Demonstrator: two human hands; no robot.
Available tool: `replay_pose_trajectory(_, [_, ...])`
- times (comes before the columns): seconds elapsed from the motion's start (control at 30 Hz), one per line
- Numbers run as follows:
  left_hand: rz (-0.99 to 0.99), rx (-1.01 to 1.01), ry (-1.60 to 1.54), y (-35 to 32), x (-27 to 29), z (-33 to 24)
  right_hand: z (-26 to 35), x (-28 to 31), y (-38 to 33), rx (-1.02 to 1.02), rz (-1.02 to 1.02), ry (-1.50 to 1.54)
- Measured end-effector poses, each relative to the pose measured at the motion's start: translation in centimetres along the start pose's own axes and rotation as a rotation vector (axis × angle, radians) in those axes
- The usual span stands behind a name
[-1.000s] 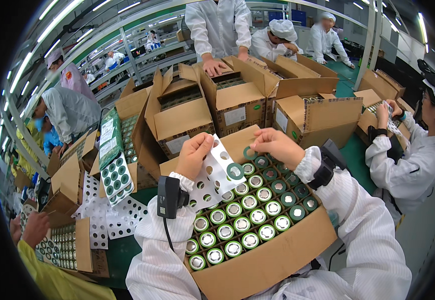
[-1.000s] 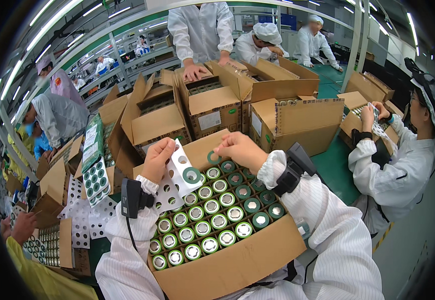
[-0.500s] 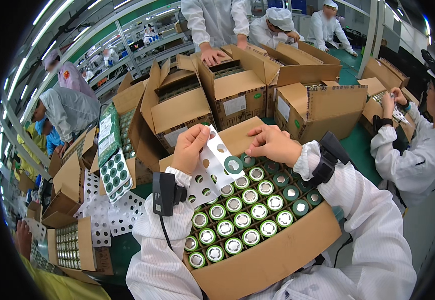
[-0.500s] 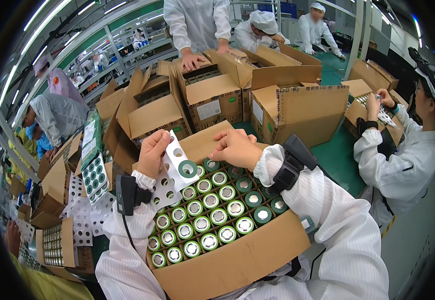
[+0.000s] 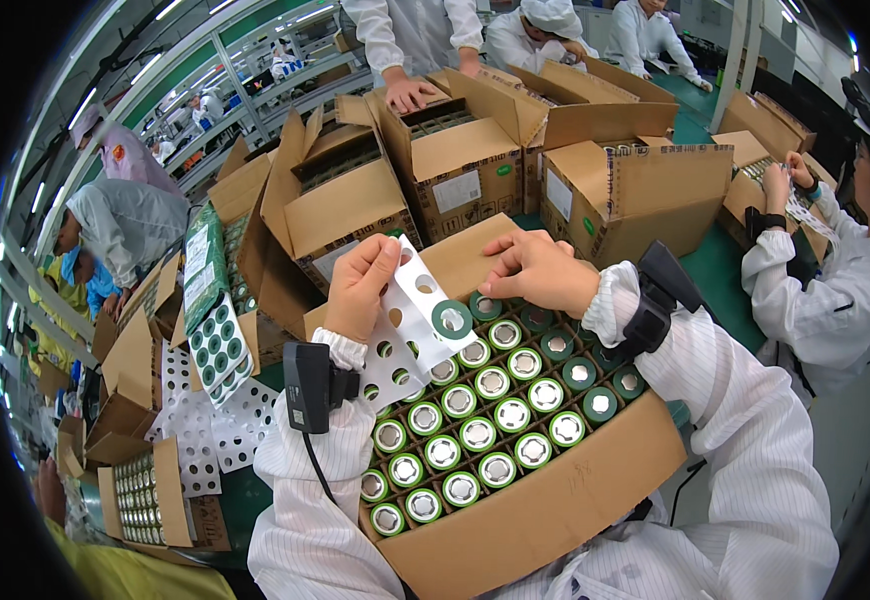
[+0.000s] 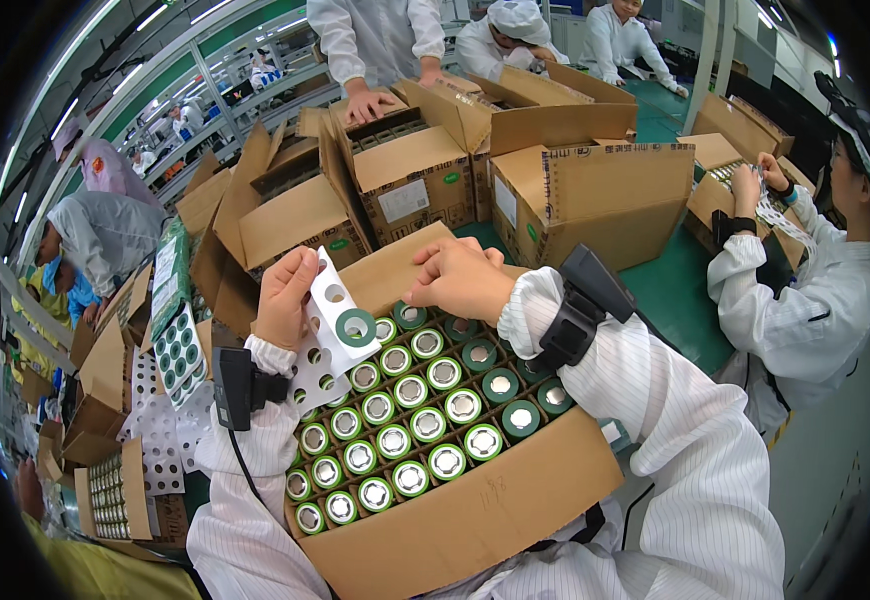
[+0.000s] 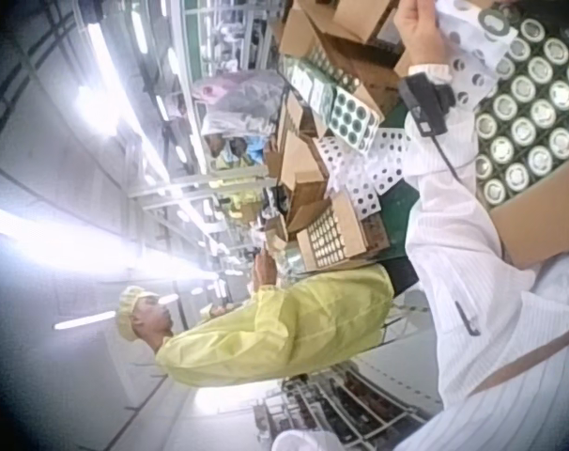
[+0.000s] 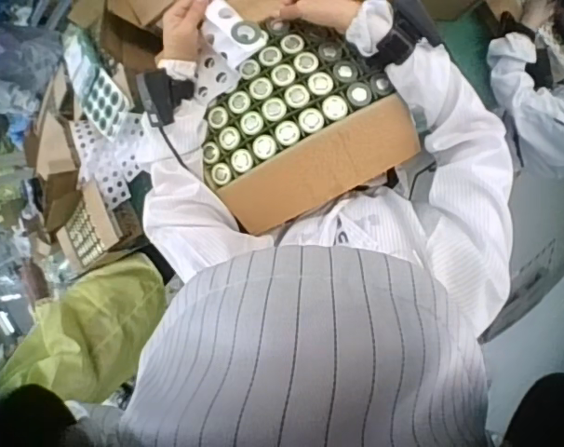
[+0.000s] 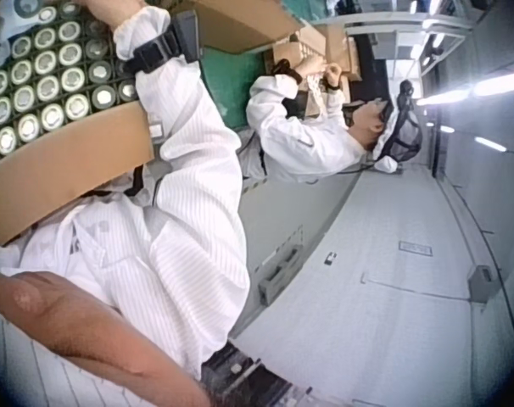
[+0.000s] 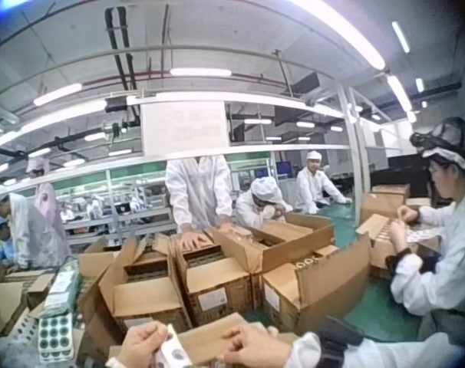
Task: Applying circular green adhesive insulators to the tops of cylindrical batteries arranged in a box.
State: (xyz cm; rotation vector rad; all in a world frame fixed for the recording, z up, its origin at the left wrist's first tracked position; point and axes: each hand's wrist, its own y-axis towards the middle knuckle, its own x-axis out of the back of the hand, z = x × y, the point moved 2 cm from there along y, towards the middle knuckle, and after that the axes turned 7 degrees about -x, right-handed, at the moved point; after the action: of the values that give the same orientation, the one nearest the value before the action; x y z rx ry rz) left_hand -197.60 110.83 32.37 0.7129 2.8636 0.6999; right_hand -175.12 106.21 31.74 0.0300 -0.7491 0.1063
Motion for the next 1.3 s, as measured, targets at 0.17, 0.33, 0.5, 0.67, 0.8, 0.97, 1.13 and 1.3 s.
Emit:
replay_pose_trajectory(0.17, [-0.009, 0.007, -0.009, -0.1, -0.2, -0.4, 0.4, 0.2, 0.0, -0.022, 0.026, 0.012])
replay_pose_trajectory(0.33, [-0.009, -0.017, -0.002, 0.2, -0.5, 0.1, -0.1, 0.2, -0.1, -0.021, -0.001, -0.003])
replay_pose_trajectory(0.5, [-0.01, -0.014, 0.023, 0.1, -0.2, -0.1, 0.2, 0.0, -0.1, -0.018, -0.002, 0.0])
replay_pose_trajectory(0.67, [-0.013, -0.019, 0.037, 0.1, -0.3, -0.1, 0.2, 0.0, -0.1, -0.016, -0.011, -0.013])
replay_pose_trajectory(0.8, [-0.008, -0.02, 0.033, 0.1, -0.3, -0.2, 0.2, 0.1, -0.1, -0.013, -0.012, -0.007])
replay_pose_trajectory(0.97, [-0.007, -0.025, 0.036, 0.1, -0.3, -0.2, 0.2, 0.1, -0.1, -0.007, -0.004, -0.035])
replay_pose_trajectory(1.13, [0.021, -0.015, 0.027, 0.3, -0.2, 0.1, 0.0, 0.1, -0.1, 0.001, -0.028, -0.044])
replay_pose_trajectory(1.3, [-0.016, 0.001, 0.022, -0.1, -0.2, -0.7, 0.2, -0.2, 0.0, 0.019, -0.031, -0.058])
